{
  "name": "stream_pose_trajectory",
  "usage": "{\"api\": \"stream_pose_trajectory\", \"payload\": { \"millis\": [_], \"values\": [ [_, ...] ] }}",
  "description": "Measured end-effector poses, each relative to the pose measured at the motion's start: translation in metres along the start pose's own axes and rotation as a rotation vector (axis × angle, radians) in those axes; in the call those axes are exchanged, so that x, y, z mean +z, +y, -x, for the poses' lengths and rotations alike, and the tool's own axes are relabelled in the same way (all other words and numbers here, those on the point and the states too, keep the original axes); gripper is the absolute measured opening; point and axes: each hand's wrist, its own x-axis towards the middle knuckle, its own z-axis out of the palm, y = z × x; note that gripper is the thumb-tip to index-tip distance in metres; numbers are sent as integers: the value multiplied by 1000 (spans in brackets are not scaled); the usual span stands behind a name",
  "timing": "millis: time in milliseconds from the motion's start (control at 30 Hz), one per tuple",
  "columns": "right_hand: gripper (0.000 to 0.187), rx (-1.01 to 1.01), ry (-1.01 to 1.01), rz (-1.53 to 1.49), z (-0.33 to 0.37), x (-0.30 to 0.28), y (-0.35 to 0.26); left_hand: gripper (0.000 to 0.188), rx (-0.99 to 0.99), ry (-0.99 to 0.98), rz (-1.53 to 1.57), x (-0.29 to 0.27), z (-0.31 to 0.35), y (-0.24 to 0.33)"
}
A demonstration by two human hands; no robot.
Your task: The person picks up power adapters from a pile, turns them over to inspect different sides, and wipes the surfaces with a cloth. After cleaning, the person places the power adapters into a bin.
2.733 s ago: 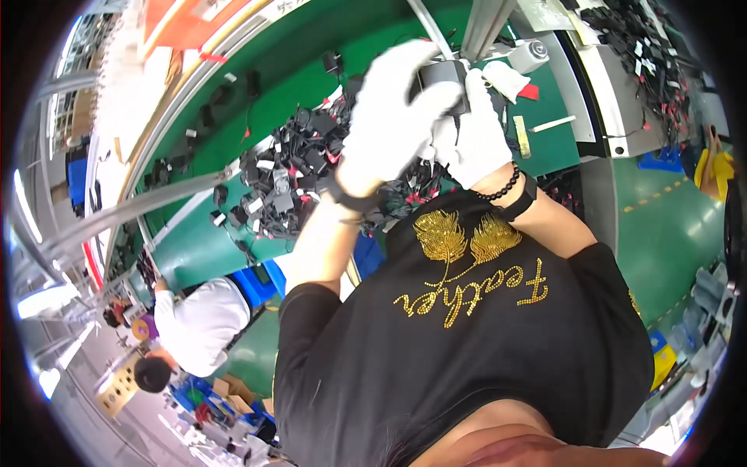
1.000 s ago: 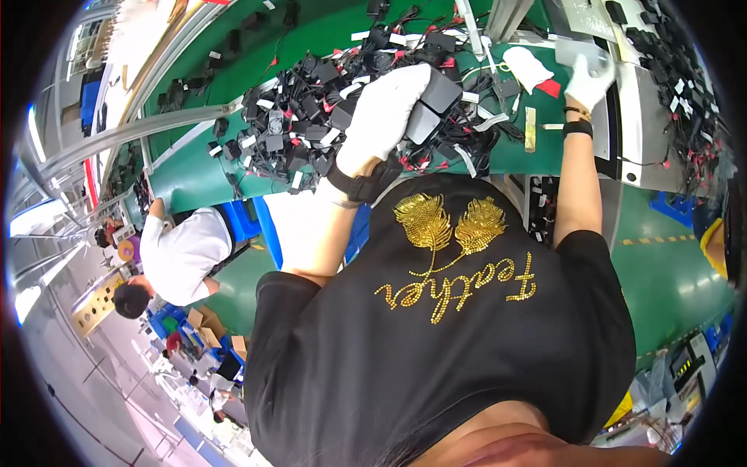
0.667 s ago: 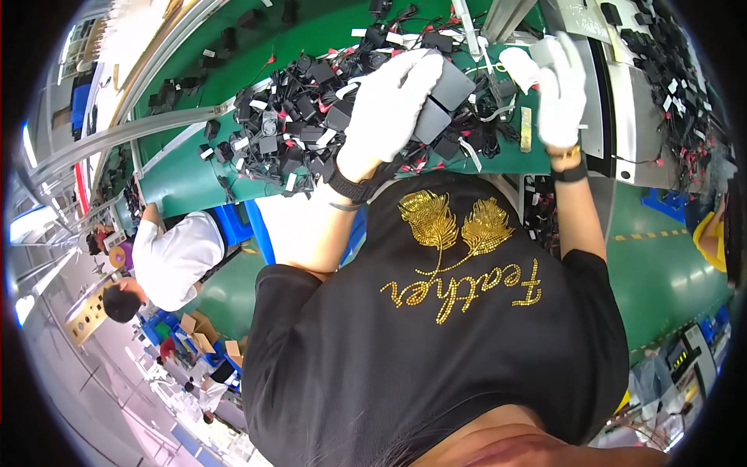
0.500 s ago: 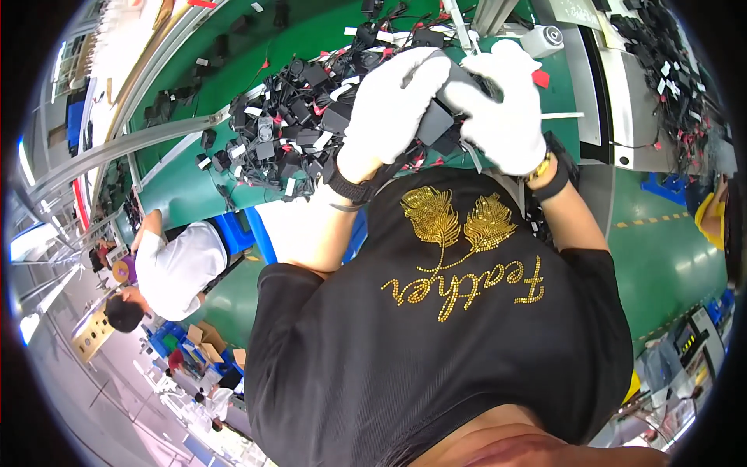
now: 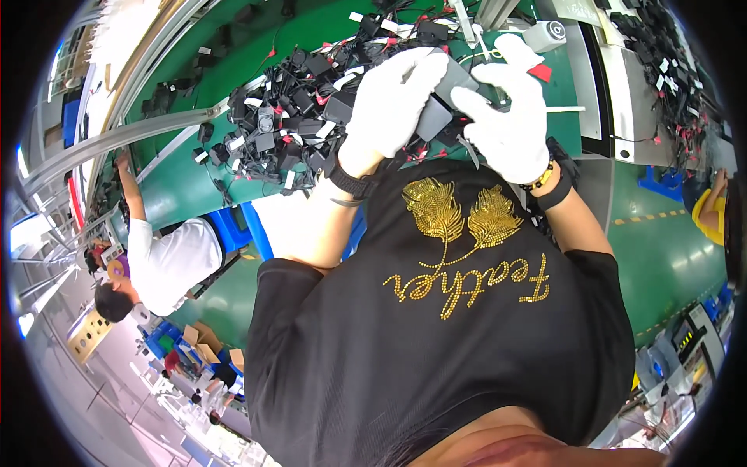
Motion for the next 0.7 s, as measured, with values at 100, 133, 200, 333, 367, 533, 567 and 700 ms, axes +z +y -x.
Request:
{"api": "stream_pose_trajectory", "payload": {
  "millis": [100, 133, 200, 333, 367, 533, 567, 700],
  "values": [
    [36, -34, -14, -8, -2, 2, -3, 39, 13, 25, 9, 3, 2, 0],
    [36, 82, 107, -52, 0, 8, 1, 39, 12, 27, 11, 2, 2, 0],
    [37, 44, 108, 118, -9, 6, -10, 38, 47, 26, -18, 1, 0, 0],
    [34, -50, 59, 69, -9, 9, -9, 36, 38, 28, -35, 2, -1, 7],
    [34, -37, 50, 112, -11, 2, -3, 36, 65, 25, -62, 1, -3, 6],
    [28, -99, -51, 104, 0, 3, -13, 36, 69, 18, -31, 9, -3, 0],
    [28, -97, -47, 105, -1, 1, -14, 37, 66, 26, -42, 9, -3, 3],
    [33, -58, 57, 89, 1, 0, -7, 39, 23, 18, -81, 14, -4, 10]
  ]
}}
